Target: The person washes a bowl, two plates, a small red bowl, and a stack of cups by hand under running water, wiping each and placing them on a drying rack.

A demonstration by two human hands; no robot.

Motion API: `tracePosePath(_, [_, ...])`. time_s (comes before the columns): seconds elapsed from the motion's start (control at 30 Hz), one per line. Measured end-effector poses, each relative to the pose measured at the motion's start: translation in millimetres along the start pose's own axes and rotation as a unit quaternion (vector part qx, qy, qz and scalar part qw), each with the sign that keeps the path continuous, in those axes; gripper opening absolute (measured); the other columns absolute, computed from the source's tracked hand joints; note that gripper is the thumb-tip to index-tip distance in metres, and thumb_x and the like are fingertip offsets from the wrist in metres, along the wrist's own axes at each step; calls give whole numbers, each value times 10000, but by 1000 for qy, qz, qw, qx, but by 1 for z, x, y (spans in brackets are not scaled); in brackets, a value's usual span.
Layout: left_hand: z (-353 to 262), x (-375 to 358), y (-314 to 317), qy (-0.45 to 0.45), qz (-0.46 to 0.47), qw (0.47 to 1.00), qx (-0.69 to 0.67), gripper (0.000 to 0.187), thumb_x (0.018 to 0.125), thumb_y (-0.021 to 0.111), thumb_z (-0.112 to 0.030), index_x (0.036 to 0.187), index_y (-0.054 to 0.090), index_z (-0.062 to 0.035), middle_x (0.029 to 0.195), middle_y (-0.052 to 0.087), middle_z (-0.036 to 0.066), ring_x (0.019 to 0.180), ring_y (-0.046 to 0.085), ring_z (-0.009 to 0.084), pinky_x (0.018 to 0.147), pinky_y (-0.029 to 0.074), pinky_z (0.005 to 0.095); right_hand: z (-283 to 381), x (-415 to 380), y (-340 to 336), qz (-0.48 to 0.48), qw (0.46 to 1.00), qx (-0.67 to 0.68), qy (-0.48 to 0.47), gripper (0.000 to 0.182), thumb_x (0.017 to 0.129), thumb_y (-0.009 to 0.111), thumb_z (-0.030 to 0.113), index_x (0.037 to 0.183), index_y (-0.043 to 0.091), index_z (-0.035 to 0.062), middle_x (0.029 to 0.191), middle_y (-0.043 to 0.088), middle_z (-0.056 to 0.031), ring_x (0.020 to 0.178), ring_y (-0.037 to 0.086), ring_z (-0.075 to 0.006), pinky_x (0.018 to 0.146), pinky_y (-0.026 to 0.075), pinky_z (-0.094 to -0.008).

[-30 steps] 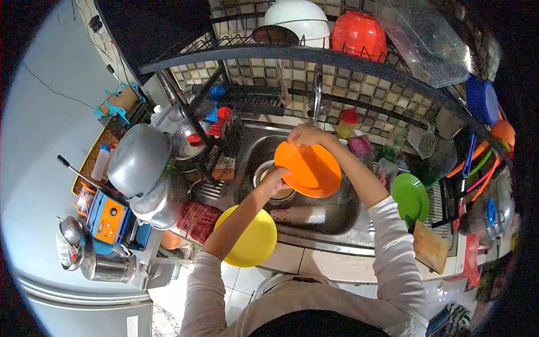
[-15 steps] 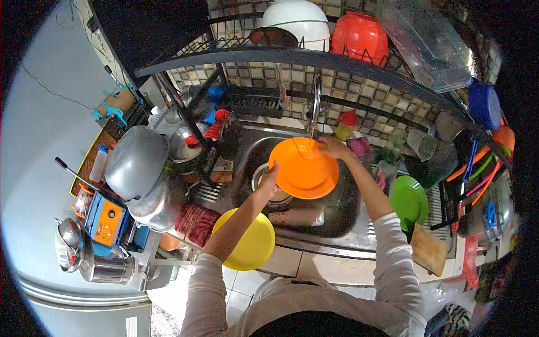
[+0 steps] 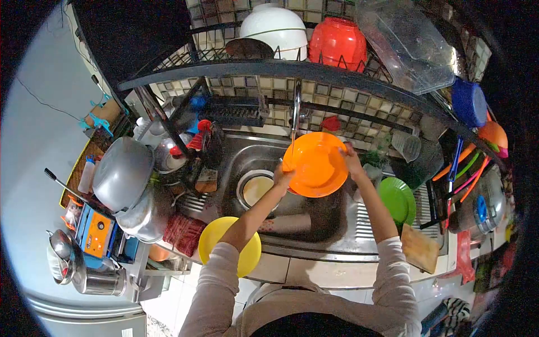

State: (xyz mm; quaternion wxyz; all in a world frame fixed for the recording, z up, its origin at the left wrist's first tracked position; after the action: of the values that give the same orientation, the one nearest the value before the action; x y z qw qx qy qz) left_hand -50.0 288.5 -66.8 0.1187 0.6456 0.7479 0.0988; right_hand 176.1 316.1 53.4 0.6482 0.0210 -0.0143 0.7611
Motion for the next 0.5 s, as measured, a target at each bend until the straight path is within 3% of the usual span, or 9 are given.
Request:
tracePosePath(0.03, [19,14,-10,-6,-64,997,37,261,755,551,-219,965,525,-67,862,573,77,780,549,178,670,433,300,-1,-3,0,2,999,49,7,276,818,505,226,1036,511,56,947,552,-3,840,513,-93,733,402,-227])
tracePosePath(0.17, [28,35,-34,-37,-94,995,-24,209,760,548,-187,936,537,-74,832,572,69,805,552,195,663,439,321,-26,-11,0,-14,994,93,51,291,825,496,241,1061,495,72,946,549,10,837,512,-94,734,401,-231])
tracePosePath(0.27, [-4,12,-35,-64,48,976,-204,234,766,536,-157,980,513,-67,878,567,65,846,556,212,674,460,346,-47,-12,9,10,985,162,52,329,828,489,260,1103,461,82,967,538,7,846,512,-104,737,401,-233])
tracePosePath(0.37, [-55,-25,-39,-69,74,991,-92,270,764,524,-124,1023,480,-65,925,550,79,835,561,236,691,478,366,-58,-9,26,-25,979,182,92,355,828,489,259,1126,434,75,995,526,-3,855,514,-123,734,408,-249])
tracePosePath(0.5, [-76,-53,-49,-153,64,986,-8,315,755,525,-97,1059,453,-56,960,536,90,816,566,257,733,477,394,-59,-6,48,-30,974,221,50,361,830,485,264,1136,424,83,1015,518,-14,871,512,-144,737,411,-279])
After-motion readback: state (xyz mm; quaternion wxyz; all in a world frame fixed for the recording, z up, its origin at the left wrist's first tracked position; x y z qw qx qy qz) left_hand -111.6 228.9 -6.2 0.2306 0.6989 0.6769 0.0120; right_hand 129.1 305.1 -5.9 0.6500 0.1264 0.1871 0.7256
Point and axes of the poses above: each hand's wrist, its own x-axis towards the middle knuckle, its own y-axis out of the palm, z = x × y, the point moved 3 cm from there along x, towards the middle knuckle
